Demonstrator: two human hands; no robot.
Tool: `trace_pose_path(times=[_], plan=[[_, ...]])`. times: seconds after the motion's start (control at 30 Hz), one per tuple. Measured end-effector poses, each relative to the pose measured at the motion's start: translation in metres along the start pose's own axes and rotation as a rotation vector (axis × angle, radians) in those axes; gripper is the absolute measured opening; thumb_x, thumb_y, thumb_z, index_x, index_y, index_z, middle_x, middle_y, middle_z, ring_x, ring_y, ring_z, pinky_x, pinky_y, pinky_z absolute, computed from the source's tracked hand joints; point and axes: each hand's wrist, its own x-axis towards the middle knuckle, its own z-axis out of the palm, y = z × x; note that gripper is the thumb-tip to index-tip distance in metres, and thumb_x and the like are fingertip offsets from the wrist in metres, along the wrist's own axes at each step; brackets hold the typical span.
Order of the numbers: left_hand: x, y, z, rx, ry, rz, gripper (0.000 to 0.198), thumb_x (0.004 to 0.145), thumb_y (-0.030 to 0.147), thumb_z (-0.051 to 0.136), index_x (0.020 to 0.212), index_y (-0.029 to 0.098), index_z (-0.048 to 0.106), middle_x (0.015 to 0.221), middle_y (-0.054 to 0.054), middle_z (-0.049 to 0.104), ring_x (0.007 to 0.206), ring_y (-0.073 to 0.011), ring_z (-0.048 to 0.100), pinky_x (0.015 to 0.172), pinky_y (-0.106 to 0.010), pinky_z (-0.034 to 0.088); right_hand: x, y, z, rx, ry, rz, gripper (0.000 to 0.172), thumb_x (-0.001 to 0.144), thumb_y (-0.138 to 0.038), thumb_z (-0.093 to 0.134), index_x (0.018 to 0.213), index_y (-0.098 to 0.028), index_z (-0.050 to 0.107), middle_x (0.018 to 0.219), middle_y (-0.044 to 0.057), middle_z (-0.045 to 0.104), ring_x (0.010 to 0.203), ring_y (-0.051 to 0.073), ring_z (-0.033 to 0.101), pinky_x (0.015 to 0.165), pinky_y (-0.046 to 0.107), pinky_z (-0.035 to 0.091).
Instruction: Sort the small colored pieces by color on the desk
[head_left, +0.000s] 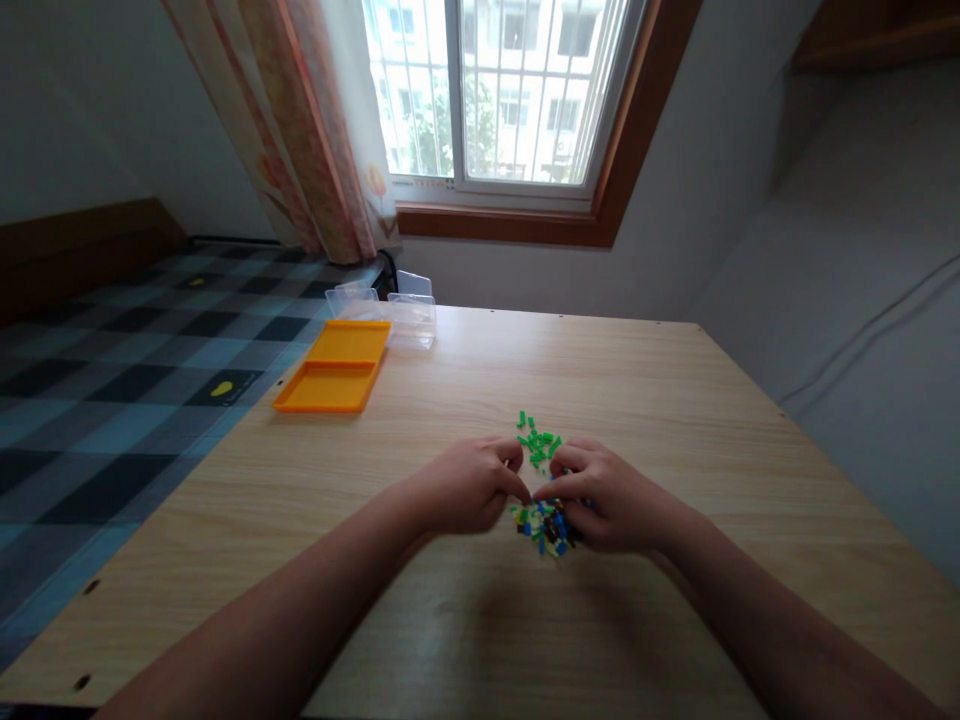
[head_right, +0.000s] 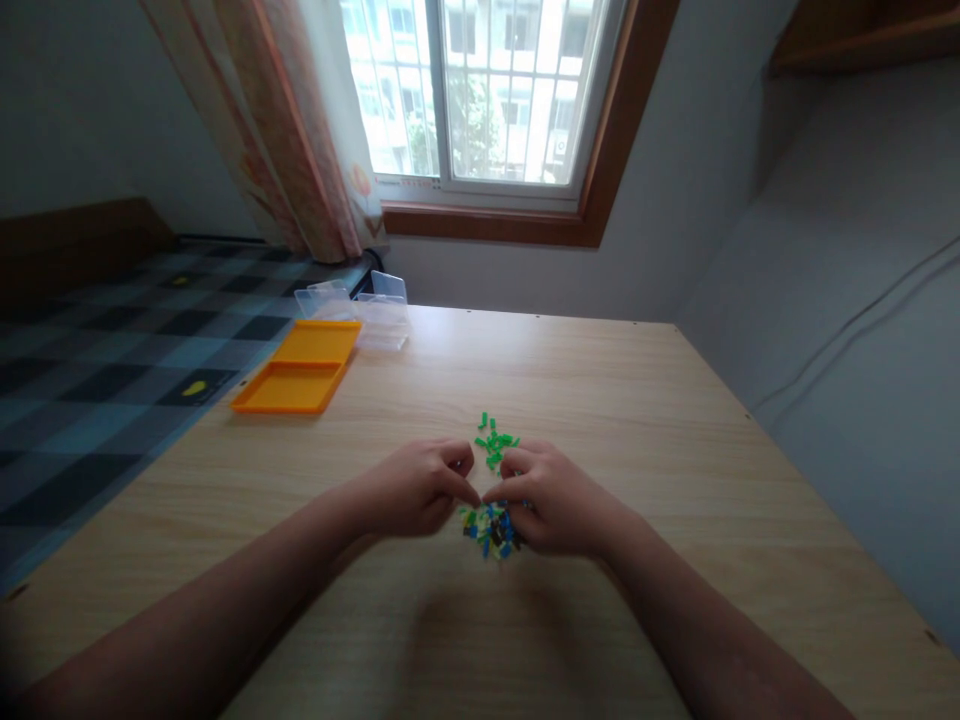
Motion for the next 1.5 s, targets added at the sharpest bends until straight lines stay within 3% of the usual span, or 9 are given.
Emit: trace_pose_path(times=[0.3,0.83,1.07,1.2,1.37,1.5], plan=[[0.0,0.0,-0.002,0.03,-0.001,0.002,0.038,0.074,0.008,0.057,0.092,0.032,0.08,0.084,-0.001,0.057,0.073,-0.013,0.054,0.068,-0.026,0.045,-0.001,0.005,0.002,-0.028,-0.009,0.012,0.038,0.076,-0.004,0.057,0.098,-0.027,0.077,0.086,0.003,0.061,0.081,0.018,0.052,0.077,0.034,0.041],[0.0,-0.002,-0.003,0.094,-0.03,-0.024,0.042,0.076,0.01,0.059,0.103,0.036,0.077,0.091,-0.002,0.059,0.081,-0.0159,0.057,0.076,-0.03,0.049,-0.001,0.003,0.005,-0.047,-0.021,-0.005,0.038,0.079,-0.006,0.057,0.101,-0.03,0.077,0.088,0.003,0.061,0.083,0.019,0.052,0.078,0.034,0.041],[0.003,-0.002,0.001,0.172,0.029,-0.129,0.041,0.083,0.012,0.057,0.117,0.032,0.071,0.096,-0.005,0.059,0.086,-0.019,0.057,0.077,-0.032,0.049,-0.001,0.007,0.01,-0.114,0.084,0.159,0.042,0.079,-0.005,0.055,0.111,-0.024,0.074,0.093,0.007,0.063,0.088,0.021,0.055,0.08,0.036,0.043],[0.001,-0.002,-0.008,0.138,0.085,-0.114,0.028,0.086,0.017,0.056,0.106,0.027,0.074,0.099,-0.005,0.061,0.085,-0.0173,0.059,0.076,-0.03,0.048,-0.002,0.01,0.008,-0.106,0.181,0.126,0.036,0.079,-0.005,0.056,0.103,-0.023,0.076,0.089,0.007,0.063,0.085,0.021,0.054,0.077,0.036,0.042],[-0.001,0.001,-0.019,0.03,-0.034,-0.054,0.019,0.082,0.019,0.063,0.092,0.027,0.078,0.09,-0.001,0.066,0.073,-0.0131,0.06,0.068,-0.024,0.045,-0.001,0.003,0.006,-0.046,0.137,0.046,0.031,0.079,-0.009,0.057,0.098,-0.025,0.076,0.085,0.005,0.062,0.081,0.02,0.052,0.074,0.034,0.039],[0.0,0.007,-0.018,0.011,-0.119,-0.06,0.021,0.079,0.019,0.066,0.091,0.029,0.079,0.079,0.001,0.068,0.068,-0.0135,0.061,0.062,-0.024,0.043,0.004,-0.013,0.012,-0.065,0.075,0.103,0.016,0.085,-0.017,0.062,0.09,-0.024,0.076,0.08,0.004,0.061,0.08,0.02,0.052,0.074,0.034,0.038]])
